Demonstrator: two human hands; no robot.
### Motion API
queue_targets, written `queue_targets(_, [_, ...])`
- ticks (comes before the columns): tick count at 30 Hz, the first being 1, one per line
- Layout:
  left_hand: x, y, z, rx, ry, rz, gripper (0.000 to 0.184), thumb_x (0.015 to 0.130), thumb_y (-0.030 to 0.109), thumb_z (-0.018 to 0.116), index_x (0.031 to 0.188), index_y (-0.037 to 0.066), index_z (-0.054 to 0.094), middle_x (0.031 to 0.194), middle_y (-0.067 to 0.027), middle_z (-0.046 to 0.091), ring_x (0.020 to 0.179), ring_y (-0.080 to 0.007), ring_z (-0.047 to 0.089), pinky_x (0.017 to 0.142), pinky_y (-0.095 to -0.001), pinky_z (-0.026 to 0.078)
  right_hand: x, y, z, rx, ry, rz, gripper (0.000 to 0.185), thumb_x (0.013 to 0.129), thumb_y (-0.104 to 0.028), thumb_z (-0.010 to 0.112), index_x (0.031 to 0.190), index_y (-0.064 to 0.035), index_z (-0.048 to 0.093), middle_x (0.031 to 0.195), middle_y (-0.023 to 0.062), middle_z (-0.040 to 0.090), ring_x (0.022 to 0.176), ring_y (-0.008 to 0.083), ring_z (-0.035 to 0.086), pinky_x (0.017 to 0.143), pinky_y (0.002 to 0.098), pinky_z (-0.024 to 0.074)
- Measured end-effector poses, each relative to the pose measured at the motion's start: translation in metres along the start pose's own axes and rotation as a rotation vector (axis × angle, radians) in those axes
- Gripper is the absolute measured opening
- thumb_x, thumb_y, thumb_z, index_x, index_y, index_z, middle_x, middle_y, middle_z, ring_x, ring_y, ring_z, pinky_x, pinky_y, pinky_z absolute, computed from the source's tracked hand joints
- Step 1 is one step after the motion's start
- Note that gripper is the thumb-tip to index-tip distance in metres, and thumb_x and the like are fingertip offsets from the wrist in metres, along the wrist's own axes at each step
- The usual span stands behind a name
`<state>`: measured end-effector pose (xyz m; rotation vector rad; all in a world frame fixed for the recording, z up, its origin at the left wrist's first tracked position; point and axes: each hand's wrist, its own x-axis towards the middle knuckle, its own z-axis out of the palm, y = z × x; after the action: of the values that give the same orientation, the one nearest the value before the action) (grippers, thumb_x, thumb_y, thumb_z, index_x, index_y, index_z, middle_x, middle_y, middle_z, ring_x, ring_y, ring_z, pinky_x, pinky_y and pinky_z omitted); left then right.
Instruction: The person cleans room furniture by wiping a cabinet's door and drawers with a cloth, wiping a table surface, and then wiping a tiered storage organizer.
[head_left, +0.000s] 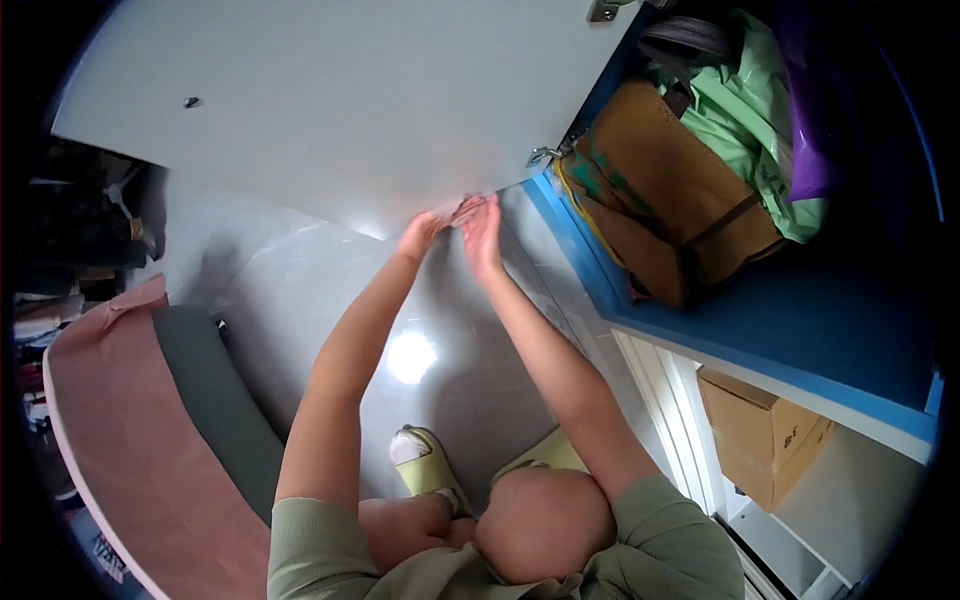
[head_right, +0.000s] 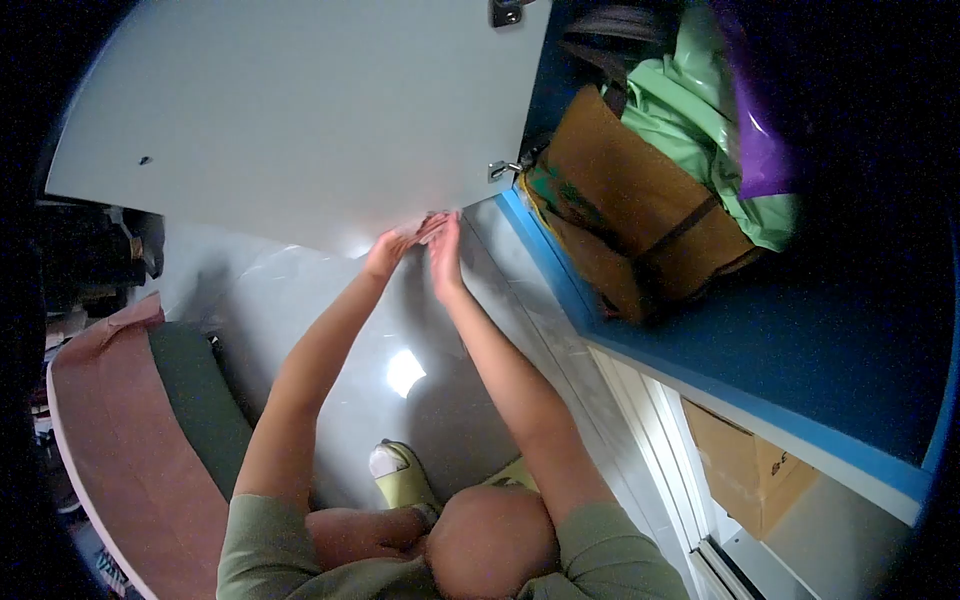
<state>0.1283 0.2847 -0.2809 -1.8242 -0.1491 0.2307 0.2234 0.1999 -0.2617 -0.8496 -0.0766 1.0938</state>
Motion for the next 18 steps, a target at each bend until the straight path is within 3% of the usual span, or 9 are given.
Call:
queue_targets(2, [-0.023,0.015,0.020,0.000,-0.036,0.041,0.072,0.092,0.033,0.031,0.144,0.009,-0.012,0.152,-0.0003,-0.016,0.140,-0.0169,-0.011,0.114,-0.0373,-0.005,-0.003,0.018,0.008,0.013,-0.033,0.057,0.071,0.090,-0.062,0.033,0.132,-0.0043,0.036,0.134,0.0057,0.041,0.125,0.0167,0.036,0.106,0.0308,0.0227])
queue_targets(7, [-0.075,-0.037,0.006,0.011,-0.173,0.143,0.072,0.092,0.029,0.033,0.145,0.013,-0.012,0.152,0.0023,-0.016,0.140,-0.0137,-0.010,0.114,-0.0367,-0.005,-0.027,0.033,0.043,0.038,-0.114,0.232,0.074,0.089,-0.063,0.029,0.134,-0.0034,0.034,0.138,0.0052,0.039,0.129,0.0159,0.033,0.108,0.0300,0.0194])
queue_targets(10, [-0.098,-0.044,-0.004,-0.242,-0.275,0.036,0.070,0.090,0.029,0.036,0.147,0.017,-0.004,0.153,0.0068,-0.006,0.140,-0.0092,-0.002,0.114,-0.0349,-0.003,-0.040,0.026,0.067,0.076,-0.214,0.300,0.080,0.089,-0.063,0.028,0.138,0.0009,0.027,0.141,0.0084,0.033,0.132,0.0170,0.030,0.110,0.0304,0.0173])
queue_targets(13, [-0.121,-0.040,0.006,-0.504,-0.172,-0.200,0.067,0.087,0.026,0.042,0.147,0.019,0.012,0.153,0.0099,0.008,0.139,-0.0069,0.009,0.115,-0.0357,0.003,-0.053,0.015,0.087,0.081,-0.331,0.355,0.082,0.089,-0.062,0.031,0.138,0.0033,0.025,0.140,0.0110,0.033,0.132,0.0176,0.029,0.111,0.0311,0.0179])
queue_targets(16, [-0.130,-0.055,0.004,-0.628,-0.152,-0.305,0.065,0.089,0.028,0.039,0.147,0.020,0.011,0.152,0.0134,0.006,0.139,-0.0064,0.007,0.115,-0.0355,0.006,-0.066,-0.002,0.107,0.083,-0.357,0.373,0.080,0.090,-0.060,0.032,0.138,0.0038,0.025,0.140,0.0110,0.033,0.132,0.0181,0.029,0.111,0.0311,0.0188])
queue_targets(17, [-0.133,-0.060,0.006,-0.742,-0.063,-0.334,0.063,0.088,0.024,0.043,0.146,0.017,0.019,0.151,0.0056,0.018,0.138,-0.0119,0.018,0.114,-0.0365,0.014,-0.072,-0.009,0.113,0.112,-0.353,0.370,0.077,0.091,-0.056,0.034,0.137,0.0051,0.025,0.139,0.0118,0.034,0.131,0.0184,0.030,0.111,0.0316,0.0198])
queue_targets(18, [-0.133,-0.065,0.007,-0.851,0.012,-0.416,0.064,0.086,0.021,0.044,0.145,0.015,0.020,0.149,0.0014,0.022,0.136,-0.0151,0.022,0.113,-0.0381,0.018,-0.076,-0.013,0.118,0.137,-0.381,0.368,0.077,0.091,-0.055,0.035,0.137,0.0057,0.025,0.139,0.0121,0.034,0.131,0.0185,0.030,0.111,0.0319,0.0199])
